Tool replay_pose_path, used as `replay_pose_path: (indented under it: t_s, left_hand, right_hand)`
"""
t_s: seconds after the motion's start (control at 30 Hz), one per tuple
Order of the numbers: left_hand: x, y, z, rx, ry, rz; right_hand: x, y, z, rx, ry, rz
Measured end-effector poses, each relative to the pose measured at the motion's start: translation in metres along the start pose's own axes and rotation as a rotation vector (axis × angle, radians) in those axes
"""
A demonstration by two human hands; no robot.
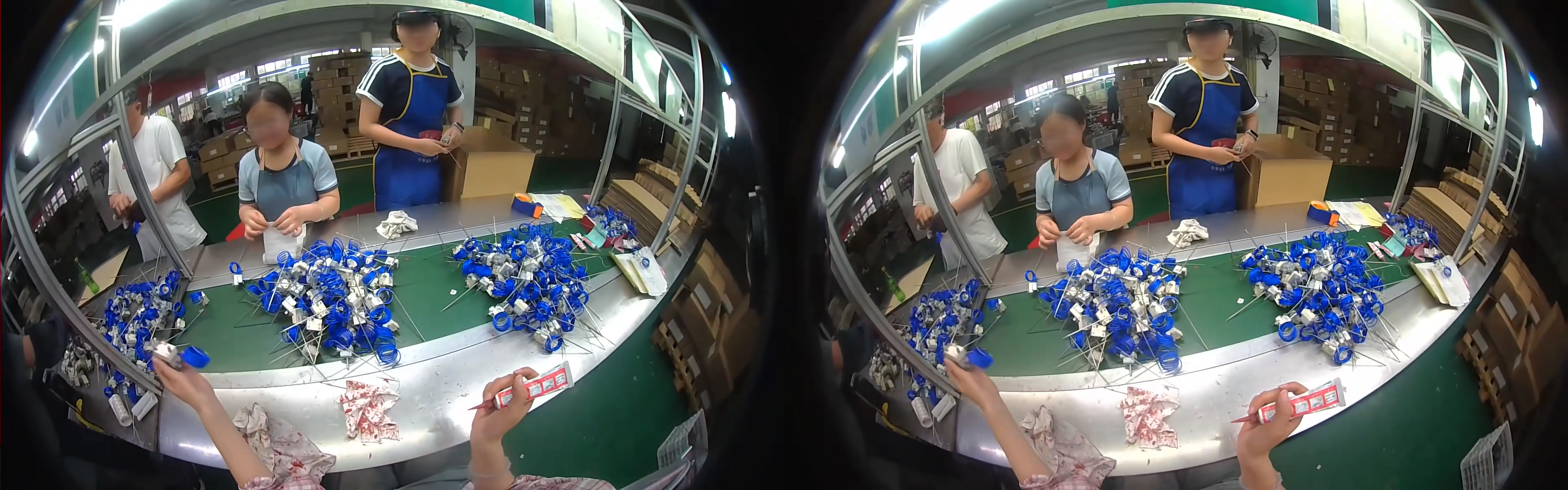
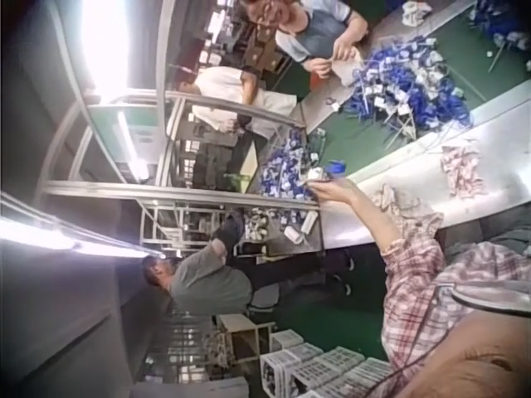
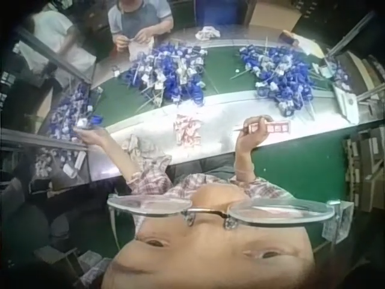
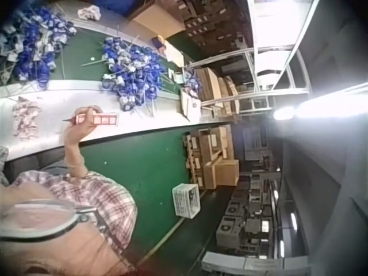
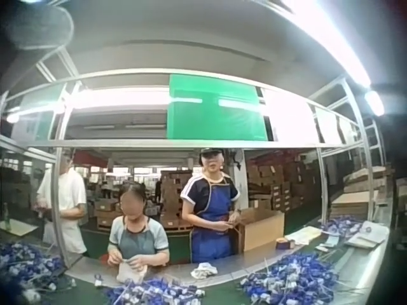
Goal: Assemble small white electrical components with blue wires at a factory assembly line.
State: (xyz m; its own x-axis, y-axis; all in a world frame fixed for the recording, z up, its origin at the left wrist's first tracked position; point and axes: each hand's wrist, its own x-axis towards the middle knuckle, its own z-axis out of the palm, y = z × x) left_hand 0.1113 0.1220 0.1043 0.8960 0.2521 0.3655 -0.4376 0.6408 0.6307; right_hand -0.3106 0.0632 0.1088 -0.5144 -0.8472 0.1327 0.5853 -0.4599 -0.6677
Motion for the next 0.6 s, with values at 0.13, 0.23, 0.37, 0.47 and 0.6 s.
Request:
replay_pose_path:
  t_s: [0.13, 0.23, 0.37, 0.47, 0.6]
  left_hand:
    - [-0.049, 0.012, -0.026, -0.371, -0.253, -0.745]
    - [-0.096, 0.001, -0.042, -0.702, -0.414, -1.354]
    - [-0.172, 0.038, -0.022, -0.605, -0.532, -1.748]
    - [-0.218, 0.1, 0.005, -0.39, -0.761, -1.775]
    - [-0.243, 0.122, 0.009, -0.401, -1.116, -1.711]
  right_hand:
    - [-0.003, -0.014, -0.01, 0.006, 0.036, -0.038]
    - [-0.005, -0.016, -0.011, 0.004, 0.008, -0.085]
    - [-0.018, -0.023, 0.023, 0.061, -0.034, -0.181]
    - [-0.036, -0.043, 0.037, 0.079, -0.275, -0.379]
    - [-0.044, -0.038, 0.033, 0.172, -0.34, -0.465]
